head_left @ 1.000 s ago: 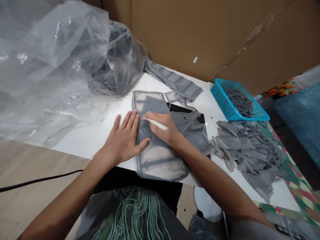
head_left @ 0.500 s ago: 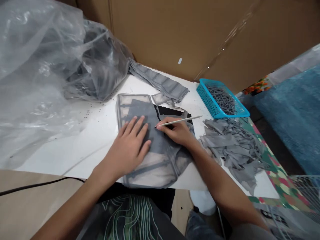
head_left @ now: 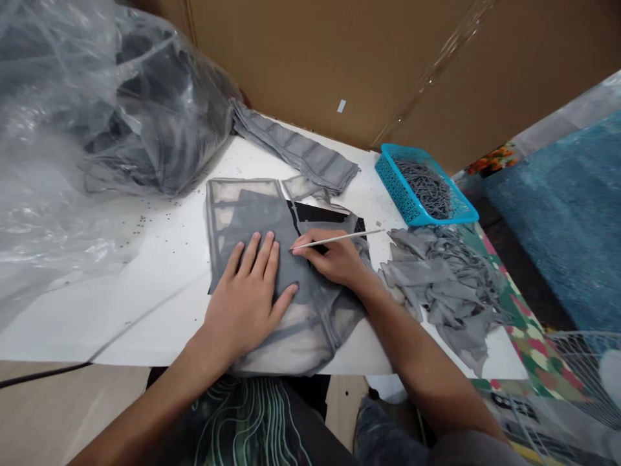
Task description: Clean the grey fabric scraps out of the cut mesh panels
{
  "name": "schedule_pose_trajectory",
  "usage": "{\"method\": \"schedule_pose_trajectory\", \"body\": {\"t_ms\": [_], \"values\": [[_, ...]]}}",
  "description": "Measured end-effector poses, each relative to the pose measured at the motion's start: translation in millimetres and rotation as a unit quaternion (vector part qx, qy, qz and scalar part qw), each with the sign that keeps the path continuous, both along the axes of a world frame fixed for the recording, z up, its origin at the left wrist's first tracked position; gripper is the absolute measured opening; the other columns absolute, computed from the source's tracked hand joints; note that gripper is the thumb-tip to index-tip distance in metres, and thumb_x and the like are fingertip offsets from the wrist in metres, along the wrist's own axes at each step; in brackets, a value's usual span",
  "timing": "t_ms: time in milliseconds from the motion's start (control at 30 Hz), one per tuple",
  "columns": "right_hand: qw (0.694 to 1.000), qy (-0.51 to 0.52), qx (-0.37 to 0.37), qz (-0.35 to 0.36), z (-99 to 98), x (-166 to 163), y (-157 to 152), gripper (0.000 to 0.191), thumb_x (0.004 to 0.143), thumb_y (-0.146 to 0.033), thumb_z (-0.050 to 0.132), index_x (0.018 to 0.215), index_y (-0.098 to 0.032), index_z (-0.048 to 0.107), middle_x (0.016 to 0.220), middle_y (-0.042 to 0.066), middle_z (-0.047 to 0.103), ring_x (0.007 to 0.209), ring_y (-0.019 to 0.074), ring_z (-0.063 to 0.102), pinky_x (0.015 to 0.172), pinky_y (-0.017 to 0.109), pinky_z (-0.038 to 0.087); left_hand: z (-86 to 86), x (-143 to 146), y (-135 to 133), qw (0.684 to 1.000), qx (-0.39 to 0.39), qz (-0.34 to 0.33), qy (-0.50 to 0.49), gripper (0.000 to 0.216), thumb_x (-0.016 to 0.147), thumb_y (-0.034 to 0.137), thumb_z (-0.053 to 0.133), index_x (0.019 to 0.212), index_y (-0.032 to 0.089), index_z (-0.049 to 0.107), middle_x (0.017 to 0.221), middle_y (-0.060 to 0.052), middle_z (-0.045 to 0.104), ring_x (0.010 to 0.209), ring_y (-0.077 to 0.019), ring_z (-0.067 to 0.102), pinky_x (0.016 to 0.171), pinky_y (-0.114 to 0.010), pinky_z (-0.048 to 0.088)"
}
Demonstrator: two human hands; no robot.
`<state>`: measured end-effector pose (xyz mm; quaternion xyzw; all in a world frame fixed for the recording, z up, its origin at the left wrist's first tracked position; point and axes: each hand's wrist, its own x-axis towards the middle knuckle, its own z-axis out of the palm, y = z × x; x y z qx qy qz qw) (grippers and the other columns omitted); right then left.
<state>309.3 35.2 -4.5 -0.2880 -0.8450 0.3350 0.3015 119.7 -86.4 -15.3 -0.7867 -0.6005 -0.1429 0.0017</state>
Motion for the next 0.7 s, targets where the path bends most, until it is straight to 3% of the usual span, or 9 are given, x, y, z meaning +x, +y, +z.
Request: {"method": "schedule_pose_trajectory", "body": {"t_ms": [167,300,400,567,700], "values": [[0.989,-0.083,0.12,0.026,-4.4,-2,-2,0.016,0.103,-0.033,0.061,0.097,-0.023,0.072,0.104,0.005,0.081,0.1,0.0205,0.075,0.091,0.034,0.059,-1.8,2,-1,1.0,0.012,0.001,0.008,0.076,0.108,0.052,0.025,0.158,-0.004,0.038,0.168,-0.022,0.032,0.157,-0.0393,0.028,0.127,-0.058,0.027],[0.966,-0.167,0.191,-0.044,-9.2,-13,-3,0.027,0.108,-0.034,0.051,0.094,-0.022,0.071,0.099,0.007,0.081,0.092,0.0205,0.075,0.086,0.035,0.059,-2.3,3,0,1.0,0.007,0.005,0.013,0.076,0.107,0.051,0.026,0.159,-0.005,0.036,0.168,-0.023,0.031,0.157,-0.0403,0.029,0.126,-0.059,0.027],[0.98,-0.109,0.137,-0.091,-8.1,-16,1,0.027,0.107,-0.033,0.053,0.09,-0.021,0.071,0.092,0.005,0.08,0.081,0.0178,0.074,0.078,0.032,0.058,-1.8,3,0,1.0,-0.002,0.006,0.015,0.077,0.107,0.051,0.028,0.158,-0.006,0.036,0.168,-0.023,0.03,0.156,-0.0419,0.029,0.126,-0.059,0.026],[0.998,0.0,-0.053,-0.033,1.9,-1,-1,0.013,0.095,-0.033,0.071,0.09,-0.022,0.076,0.097,0.004,0.081,0.093,0.0203,0.077,0.083,0.033,0.06,-1.4,2,0,1.0,0.0,0.004,0.007,0.077,0.106,0.051,0.028,0.158,-0.005,0.037,0.168,-0.022,0.031,0.157,-0.0413,0.029,0.127,-0.058,0.024],[0.997,0.008,-0.079,-0.012,4.8,4,-5,0.01,0.092,-0.031,0.073,0.09,-0.021,0.078,0.096,0.005,0.081,0.094,0.0213,0.077,0.087,0.036,0.06,-1.9,1,-1,1.0,0.006,0.004,0.01,0.077,0.107,0.052,0.026,0.158,-0.005,0.037,0.168,-0.022,0.032,0.156,-0.0406,0.03,0.126,-0.058,0.025]]}}
